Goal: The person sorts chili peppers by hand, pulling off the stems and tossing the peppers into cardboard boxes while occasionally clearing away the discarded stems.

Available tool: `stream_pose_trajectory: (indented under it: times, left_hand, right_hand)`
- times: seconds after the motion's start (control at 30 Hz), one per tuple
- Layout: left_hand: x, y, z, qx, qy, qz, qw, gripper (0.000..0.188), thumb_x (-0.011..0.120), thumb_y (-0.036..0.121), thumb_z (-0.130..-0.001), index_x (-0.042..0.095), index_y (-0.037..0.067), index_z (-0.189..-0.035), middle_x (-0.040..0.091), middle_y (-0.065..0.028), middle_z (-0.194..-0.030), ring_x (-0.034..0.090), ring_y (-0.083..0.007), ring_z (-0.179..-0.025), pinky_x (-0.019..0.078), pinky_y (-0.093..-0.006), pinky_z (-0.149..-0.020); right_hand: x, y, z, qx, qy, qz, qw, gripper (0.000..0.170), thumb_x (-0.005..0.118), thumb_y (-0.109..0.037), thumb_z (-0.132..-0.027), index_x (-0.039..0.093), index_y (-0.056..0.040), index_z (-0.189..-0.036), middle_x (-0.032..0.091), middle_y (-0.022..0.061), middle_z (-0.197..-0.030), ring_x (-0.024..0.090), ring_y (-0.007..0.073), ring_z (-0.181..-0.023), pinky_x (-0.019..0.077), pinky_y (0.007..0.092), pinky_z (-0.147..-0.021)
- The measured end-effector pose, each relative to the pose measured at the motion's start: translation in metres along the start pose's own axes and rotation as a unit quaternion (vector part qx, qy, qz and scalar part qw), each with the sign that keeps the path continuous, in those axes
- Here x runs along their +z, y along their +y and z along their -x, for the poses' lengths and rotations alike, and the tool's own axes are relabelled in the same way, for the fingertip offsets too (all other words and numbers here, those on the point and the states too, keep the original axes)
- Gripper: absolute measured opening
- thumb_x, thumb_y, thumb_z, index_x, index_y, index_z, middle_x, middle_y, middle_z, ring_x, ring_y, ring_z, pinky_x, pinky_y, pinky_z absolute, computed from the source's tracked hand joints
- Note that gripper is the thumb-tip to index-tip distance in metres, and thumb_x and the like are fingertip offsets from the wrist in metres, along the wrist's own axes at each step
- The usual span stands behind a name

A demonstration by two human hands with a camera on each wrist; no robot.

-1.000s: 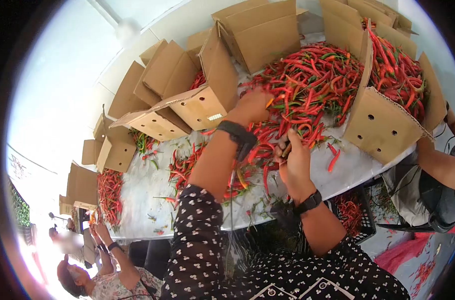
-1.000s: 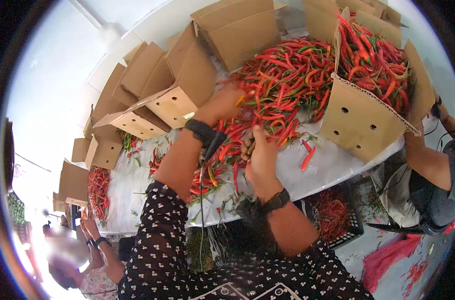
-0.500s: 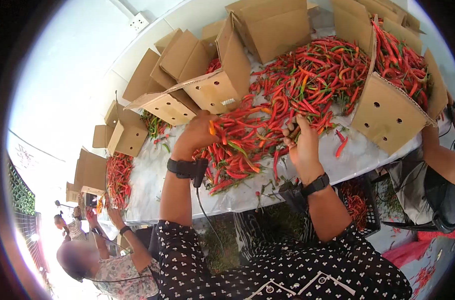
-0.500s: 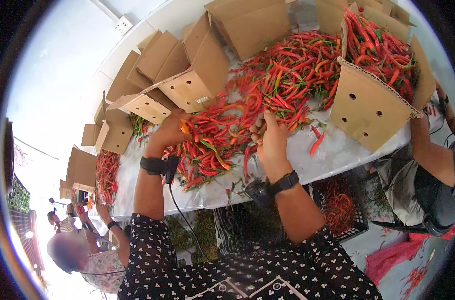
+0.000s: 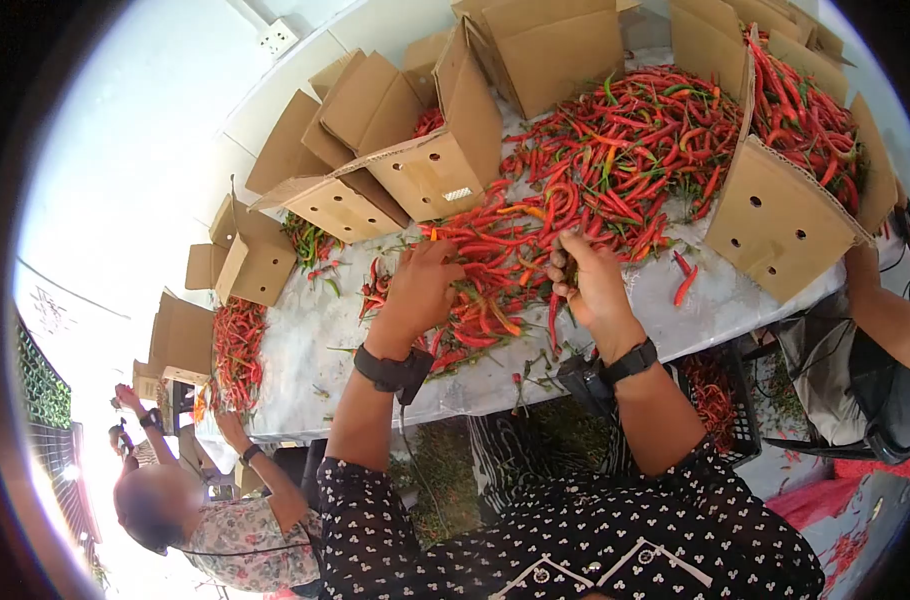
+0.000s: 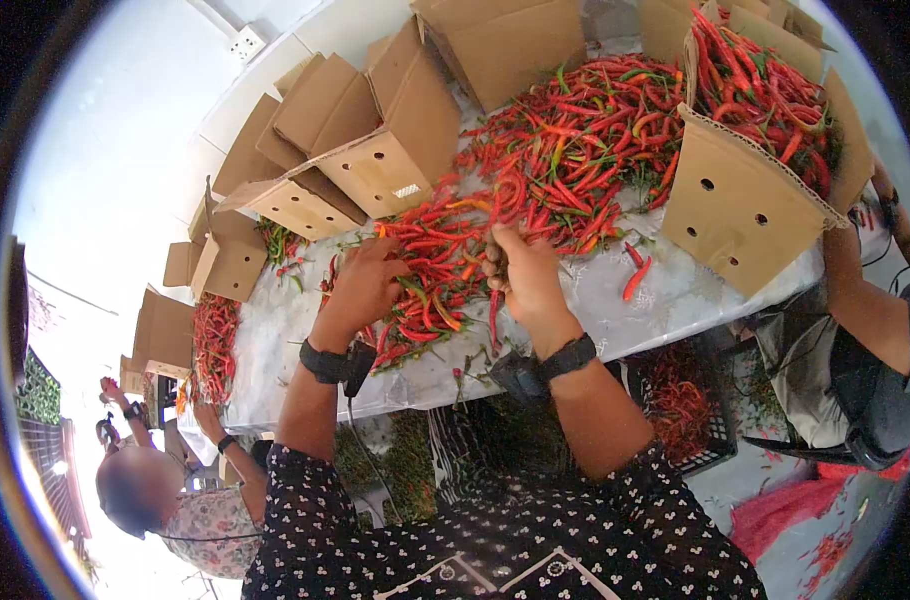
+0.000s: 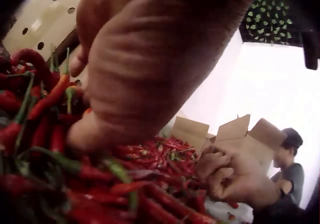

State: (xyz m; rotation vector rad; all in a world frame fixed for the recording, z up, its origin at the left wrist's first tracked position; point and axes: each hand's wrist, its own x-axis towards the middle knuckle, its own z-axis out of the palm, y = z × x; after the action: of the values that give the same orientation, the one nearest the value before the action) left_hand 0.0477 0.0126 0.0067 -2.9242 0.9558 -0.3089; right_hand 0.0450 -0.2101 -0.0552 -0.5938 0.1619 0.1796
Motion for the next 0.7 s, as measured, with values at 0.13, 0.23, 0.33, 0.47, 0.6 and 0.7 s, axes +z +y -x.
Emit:
stream_pose_trajectory:
  times: [0.13, 0.23, 0.33, 0.47, 0.6, 0.7]
  left_hand:
    - [-0.017, 0.008, -0.011, -0.084, 0.102, 0.157, 0.979, 0.017, 0.059, 0.010, -0.070, 0.062, 0.005, -0.086, 0.058, -0.0168, -0.088, 0.056, -0.0339, -0.085, 0.0452, -0.0407, -0.074]
    - [-0.031, 0.039, -0.022, -0.094, 0.085, 0.191, 0.973, 0.014, 0.060, 0.015, -0.074, 0.060, 0.004, -0.084, 0.058, -0.0158, -0.076, 0.057, -0.0332, -0.075, 0.0456, -0.0392, -0.068]
    - [-0.017, 0.053, -0.037, 0.050, 0.106, 0.139, 0.983, 0.015, 0.060, 0.019, -0.074, 0.059, 0.005, -0.081, 0.056, -0.0127, -0.071, 0.056, -0.0312, -0.070, 0.0448, -0.0389, -0.060]
    - [-0.014, 0.063, -0.045, 0.054, 0.086, 0.138, 0.985, 0.017, 0.060, 0.021, -0.075, 0.058, 0.005, -0.081, 0.055, -0.0127, -0.072, 0.056, -0.0313, -0.068, 0.0443, -0.0406, -0.059]
    - [-0.010, 0.056, -0.047, 0.035, 0.048, 0.145, 0.988, 0.017, 0.058, 0.018, -0.077, 0.055, 0.002, -0.072, 0.052, -0.0143, -0.066, 0.053, -0.0330, -0.065, 0.0422, -0.0406, -0.059]
    - [-0.012, 0.061, -0.053, 0.061, 0.053, 0.146, 0.986, 0.020, 0.057, 0.018, -0.077, 0.052, 0.002, -0.068, 0.050, -0.0139, -0.062, 0.052, -0.0329, -0.061, 0.0408, -0.0413, -0.058]
  right_hand:
    - [0.006, 0.005, 0.006, -0.003, -0.076, 0.098, 0.992, 0.013, 0.060, -0.019, -0.082, 0.054, -0.0087, -0.078, 0.049, -0.0016, -0.062, 0.044, 0.0078, -0.049, 0.0297, 0.0215, -0.040]
    - [0.015, 0.008, 0.011, -0.008, -0.087, 0.149, 0.985, 0.009, 0.060, -0.016, -0.082, 0.055, -0.0091, -0.081, 0.046, -0.0039, -0.061, 0.039, 0.0047, -0.046, 0.0267, 0.0203, -0.040]
    - [0.016, 0.006, 0.013, -0.035, -0.094, 0.139, 0.985, 0.011, 0.062, -0.016, -0.080, 0.055, -0.0079, -0.081, 0.046, -0.0037, -0.059, 0.040, 0.0043, -0.045, 0.0268, 0.0188, -0.039]
    - [0.004, 0.004, 0.005, -0.075, -0.059, 0.079, 0.992, 0.014, 0.060, -0.016, -0.082, 0.051, -0.0091, -0.074, 0.045, -0.0031, -0.059, 0.040, 0.0046, -0.045, 0.0264, 0.0188, -0.039]
    - [0.003, -0.006, 0.003, -0.073, 0.003, -0.005, 0.997, 0.017, 0.059, -0.016, -0.083, 0.048, -0.0096, -0.072, 0.045, -0.0020, -0.060, 0.040, 0.0058, -0.045, 0.0270, 0.0203, -0.038]
    - [0.005, -0.006, 0.004, -0.090, 0.014, -0.015, 0.996, 0.016, 0.059, -0.016, -0.083, 0.047, -0.0096, -0.074, 0.045, -0.0019, -0.061, 0.040, 0.0063, -0.044, 0.0270, 0.0211, -0.037]
